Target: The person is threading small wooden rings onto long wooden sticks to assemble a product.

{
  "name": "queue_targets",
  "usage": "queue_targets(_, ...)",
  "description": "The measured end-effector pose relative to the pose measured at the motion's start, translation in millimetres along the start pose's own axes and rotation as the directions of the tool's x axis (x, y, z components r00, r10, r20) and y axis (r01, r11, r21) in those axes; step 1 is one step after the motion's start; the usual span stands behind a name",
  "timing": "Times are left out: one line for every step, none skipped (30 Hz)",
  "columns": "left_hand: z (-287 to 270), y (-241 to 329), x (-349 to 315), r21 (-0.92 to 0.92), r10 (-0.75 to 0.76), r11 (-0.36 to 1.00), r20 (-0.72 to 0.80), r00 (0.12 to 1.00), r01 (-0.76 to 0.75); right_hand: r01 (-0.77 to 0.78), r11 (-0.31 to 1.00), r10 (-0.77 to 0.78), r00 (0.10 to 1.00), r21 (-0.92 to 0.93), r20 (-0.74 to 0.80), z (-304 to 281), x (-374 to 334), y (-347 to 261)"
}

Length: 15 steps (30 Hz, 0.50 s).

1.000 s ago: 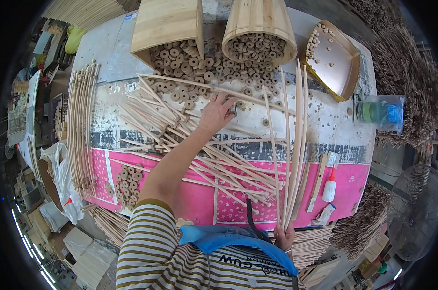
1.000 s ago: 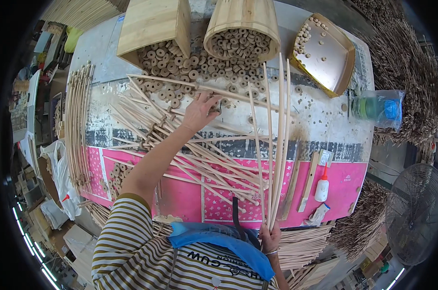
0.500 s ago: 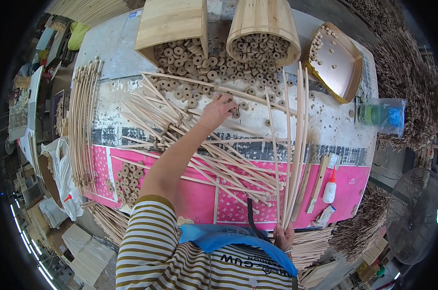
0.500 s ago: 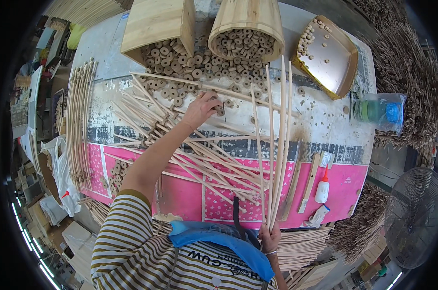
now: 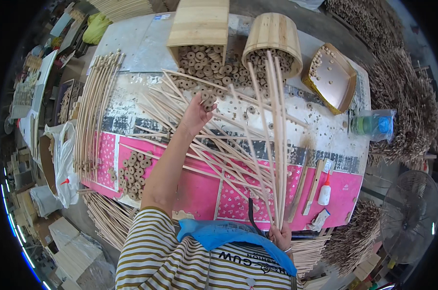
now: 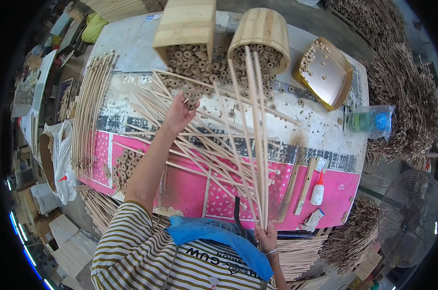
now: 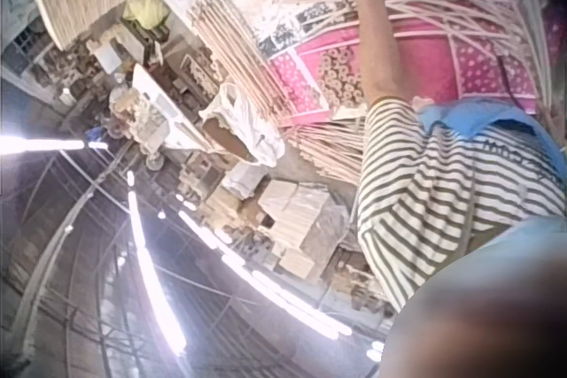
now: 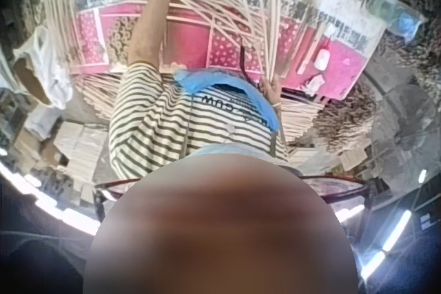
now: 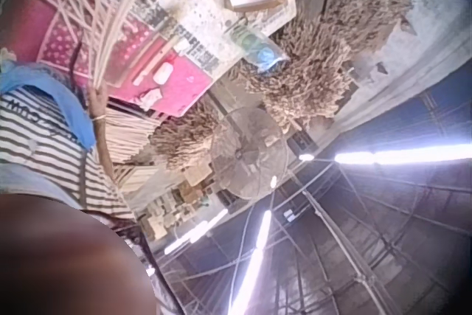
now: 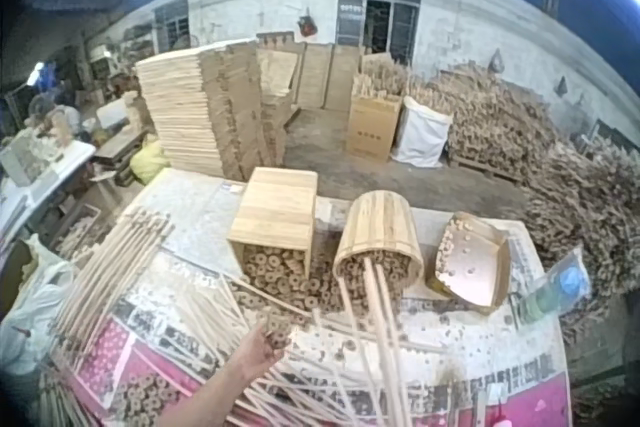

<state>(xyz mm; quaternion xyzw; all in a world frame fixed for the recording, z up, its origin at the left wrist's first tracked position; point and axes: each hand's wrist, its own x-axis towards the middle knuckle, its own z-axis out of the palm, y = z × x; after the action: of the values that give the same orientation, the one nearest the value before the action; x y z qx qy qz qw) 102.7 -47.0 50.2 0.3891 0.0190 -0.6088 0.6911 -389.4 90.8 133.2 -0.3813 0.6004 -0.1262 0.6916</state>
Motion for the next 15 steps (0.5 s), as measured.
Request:
queue_targets(-6.0, 6.2, -9.9, -0.049, 0.025, 0.999, 0.080, 0.996, -0.022, 0.003, 1.000, -0.003, 0.999, 0.004, 0.045, 2.4, -1.9, -3.7)
queue_targets(-11.2, 11.9, -19.6, -0.044, 0.030, 0.999, 0.077, 0.997, -0.027, 0.018, 1.000, -0.018, 0.998, -0.007, 0.058, 3.1, -4.9, -4.0)
queue_targets(-10.7, 19.1, -32.1, -0.041, 0.035, 0.999, 0.076, 0.997, -0.032, 0.014, 1.000, -0.013, 0.996, -0.020, 0.089, 3.0, -7.4, -3.6)
queue_targets(-8.8, 23.4, -42.9, 0.001, 0.074, 0.997, -0.015, 0.997, -0.074, 0.011, 0.999, -0.006, 0.993, -0.035, 0.119, 2.7, -10.3, -3.1)
queue_targets(-16.0, 28.5, -49.8, 0.009, 0.090, 0.996, -0.020, 0.996, -0.089, 0.026, 0.999, -0.020, 0.991, -0.045, 0.131, 1.4, -14.4, -2.1)
queue_targets(-26.6, 34.1, -58.5, 0.018, 0.107, 0.994, -0.030, 0.994, -0.107, 0.044, 0.995, -0.030, 0.987, -0.085, 0.161, 1.1, -19.5, -2.2)
queue_targets(-37.0, 39.2, -67.3, 0.052, 0.156, 0.986, 0.043, 0.987, -0.158, 0.063, 0.990, -0.038, 0.981, -0.125, 0.190, 1.6, -23.2, -2.2)
queue_targets(-47.1, 43.9, -74.8, 0.067, 0.177, 0.982, 0.022, 0.984, -0.178, 0.077, 0.988, -0.048, 0.978, -0.135, 0.205, 2.2, -27.3, -2.4)
queue_targets(-54.0, 47.6, -81.8, 0.082, 0.194, 0.978, 0.002, 0.981, -0.194, 0.079, 0.987, -0.047, 0.974, -0.138, 0.220, 4.6, -34.4, -5.5)
queue_targets(-60.4, 50.1, -88.0, 0.121, 0.212, 0.971, -0.059, 0.976, -0.204, 0.080, 0.987, -0.046, 0.971, -0.141, 0.234, 6.6, -39.5, -6.8)
queue_targets(-68.0, 54.7, -94.6, 0.154, 0.213, 0.967, -0.066, 0.975, -0.201, 0.090, 0.985, -0.052, 0.968, -0.150, 0.245, 7.9, -42.6, -5.9)
queue_targets(-70.3, 59.1, -101.7, 0.185, 0.211, 0.963, -0.069, 0.975, -0.195, 0.107, 0.984, -0.066, 0.963, -0.146, 0.260, 8.4, -45.8, -4.8)
queue_targets(-68.9, 58.7, -109.3, 0.157, 0.232, 0.965, -0.122, 0.965, -0.212, 0.122, 0.982, -0.079, 0.958, -0.142, 0.275, 9.1, -48.5, -4.1)
queue_targets(-72.1, 59.0, -114.6, 0.162, 0.243, 0.961, -0.119, 0.963, -0.222, 0.130, 0.980, -0.085, 0.956, -0.148, 0.279, 9.3, -50.3, -3.6)
queue_targets(-77.2, 59.4, -120.5, 0.167, 0.255, 0.958, -0.119, 0.960, -0.234, 0.147, 0.972, -0.090, 0.952, -0.181, 0.291, 9.7, -51.6, -3.8)
